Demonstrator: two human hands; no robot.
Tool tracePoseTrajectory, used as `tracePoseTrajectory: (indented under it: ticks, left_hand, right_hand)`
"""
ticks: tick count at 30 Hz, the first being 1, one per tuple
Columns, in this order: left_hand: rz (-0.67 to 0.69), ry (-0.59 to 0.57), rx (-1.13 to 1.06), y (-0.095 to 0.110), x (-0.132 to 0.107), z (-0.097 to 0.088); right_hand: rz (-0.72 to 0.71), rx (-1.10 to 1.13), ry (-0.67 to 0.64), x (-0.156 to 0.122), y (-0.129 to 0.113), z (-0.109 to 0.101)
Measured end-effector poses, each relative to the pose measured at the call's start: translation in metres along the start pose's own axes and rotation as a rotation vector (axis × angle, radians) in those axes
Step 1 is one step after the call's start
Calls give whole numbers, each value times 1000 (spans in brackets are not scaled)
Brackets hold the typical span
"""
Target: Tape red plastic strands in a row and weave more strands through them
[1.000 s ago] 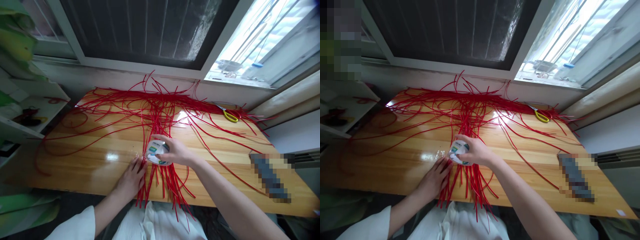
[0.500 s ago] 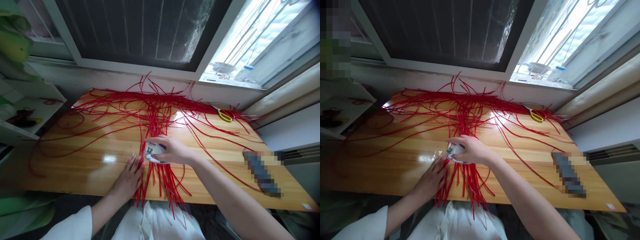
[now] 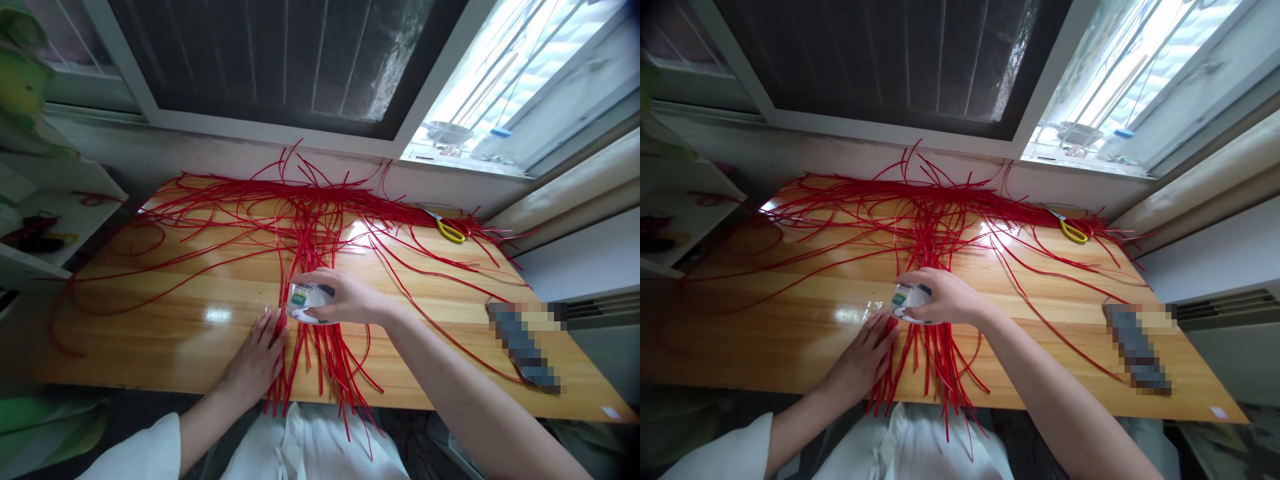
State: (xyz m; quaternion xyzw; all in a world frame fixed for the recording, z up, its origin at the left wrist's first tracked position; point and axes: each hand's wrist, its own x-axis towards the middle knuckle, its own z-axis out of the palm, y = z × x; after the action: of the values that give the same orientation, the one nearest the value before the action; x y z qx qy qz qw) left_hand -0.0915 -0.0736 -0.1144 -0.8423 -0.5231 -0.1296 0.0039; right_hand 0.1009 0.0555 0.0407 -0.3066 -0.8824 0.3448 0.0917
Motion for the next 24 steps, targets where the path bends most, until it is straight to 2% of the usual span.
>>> tracePoseTrajectory:
  ticks: [5,13,19,24]
  left_hand:
    - [-10,13,-28,-1,1,-2]
    - [-6,-67,-22,0,8,-13]
    - [-31,16,-81,1,3,-16]
    - [-2,34,-75,-2,0,-12]
  right_hand:
    - [4,-16,-17,5,-3,1]
    - [-19,-101,-24,21,-15,4]
    - [0,-85,-14,24,-21,0]
    - [8,-72,-13,25,-19,1]
